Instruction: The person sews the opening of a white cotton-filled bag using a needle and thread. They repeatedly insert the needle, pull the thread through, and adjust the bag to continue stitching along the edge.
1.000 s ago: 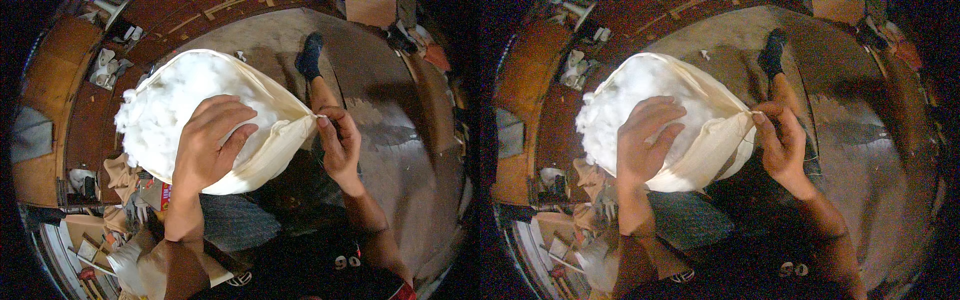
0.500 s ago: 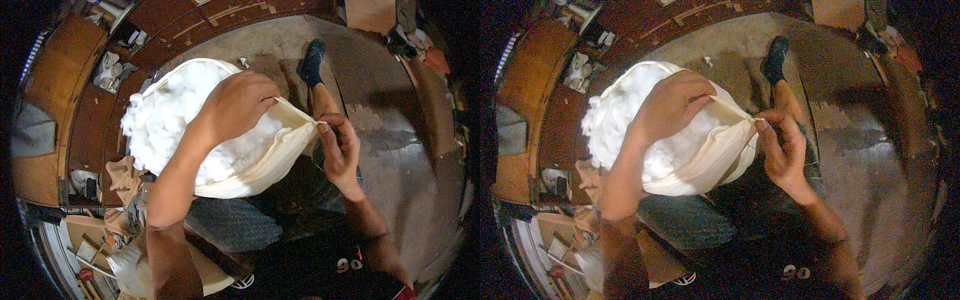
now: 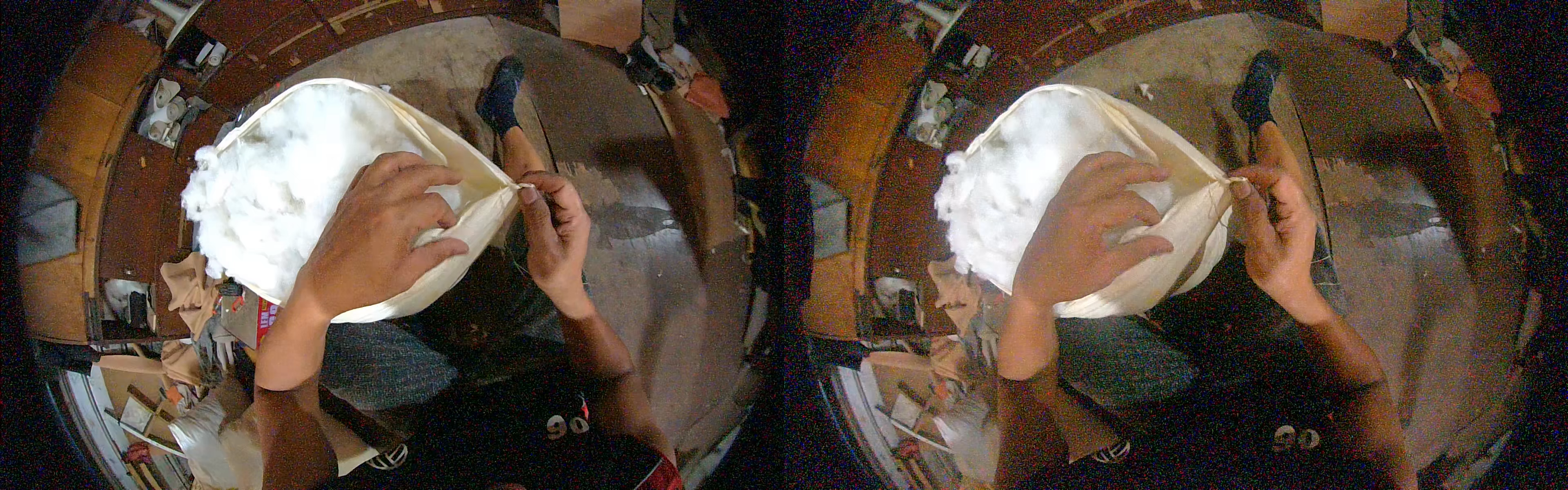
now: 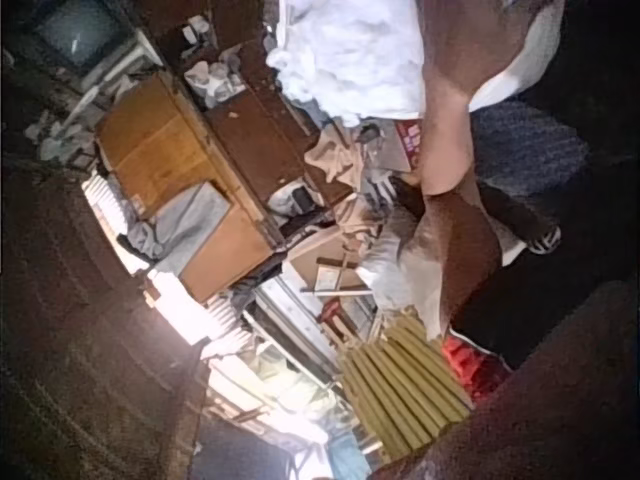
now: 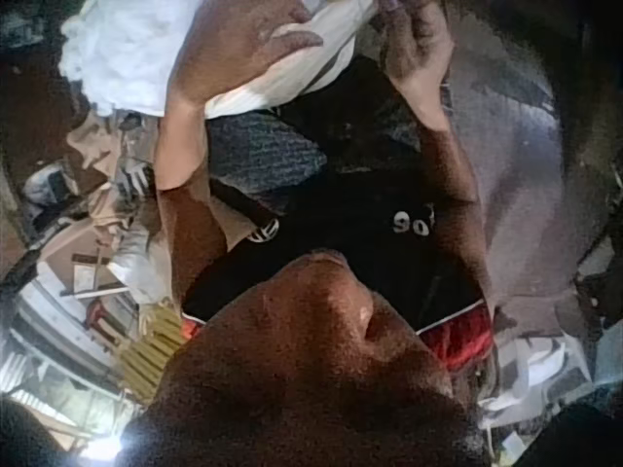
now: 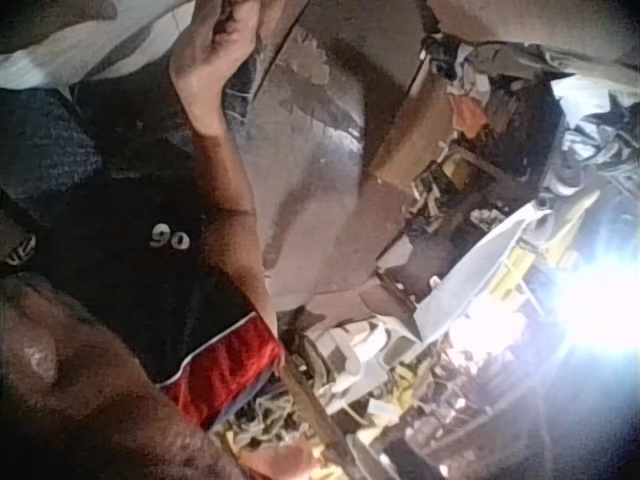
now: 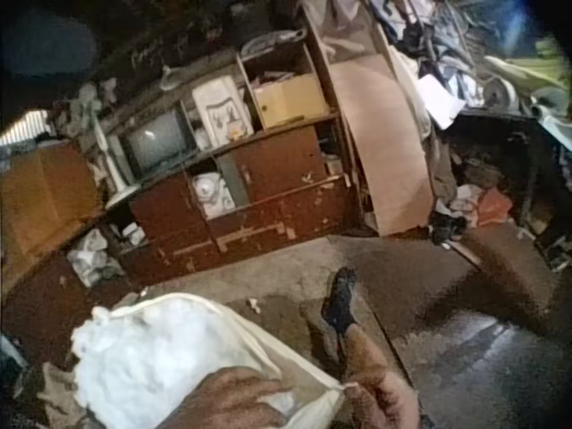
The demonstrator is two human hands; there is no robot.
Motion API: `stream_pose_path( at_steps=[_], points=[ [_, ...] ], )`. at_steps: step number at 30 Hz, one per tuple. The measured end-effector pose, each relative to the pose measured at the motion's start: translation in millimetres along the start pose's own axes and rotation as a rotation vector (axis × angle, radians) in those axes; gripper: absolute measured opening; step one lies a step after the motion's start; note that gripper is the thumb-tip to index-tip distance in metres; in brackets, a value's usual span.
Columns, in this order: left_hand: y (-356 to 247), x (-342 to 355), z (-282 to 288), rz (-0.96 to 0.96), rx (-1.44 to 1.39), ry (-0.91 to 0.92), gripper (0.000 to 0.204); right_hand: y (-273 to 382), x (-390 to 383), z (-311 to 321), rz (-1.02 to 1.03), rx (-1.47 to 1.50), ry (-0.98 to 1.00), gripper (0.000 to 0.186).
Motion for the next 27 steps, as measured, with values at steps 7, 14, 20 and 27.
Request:
stream_pose_path(
  at_steps=[7, 14, 20, 27],
  points=[
    [-3.4, 7.0, 3.5, -0.012, 0.097, -0.05, 0.009, -7.4, -0.3, 0.7, -0.045, 0.028, -0.046, 0.013],
    [18.8, 17.7, -9.0, -0.051, 0.165, 0.028, 0.006, -4.7, -11.5, -1.0, -0.06, 0.085, -0.016, 0.011],
    [25.7, 8.3, -12.3, 0.043, 0.046, 0.008, 0.012, -0.4, -8.5, 2.8, 0.002, 0.078, -0.031, 0.011],
    [24.4, 8.5, -11.6, 0.167, 0.004, -0.047, 0.013, -2.3, -2.4, 4.3, -0.016, 0.025, -0.035, 0.013]
  ],
)
Point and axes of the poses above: each hand's wrist, its own x-axis towards the middle knuckle, its own z-axis out of the back of the hand, y = z × x, the point moved 6 cm from there along x, towards the middle knuckle, and after that the axes turned 14 degrees about -z, right-handed, at the moved point
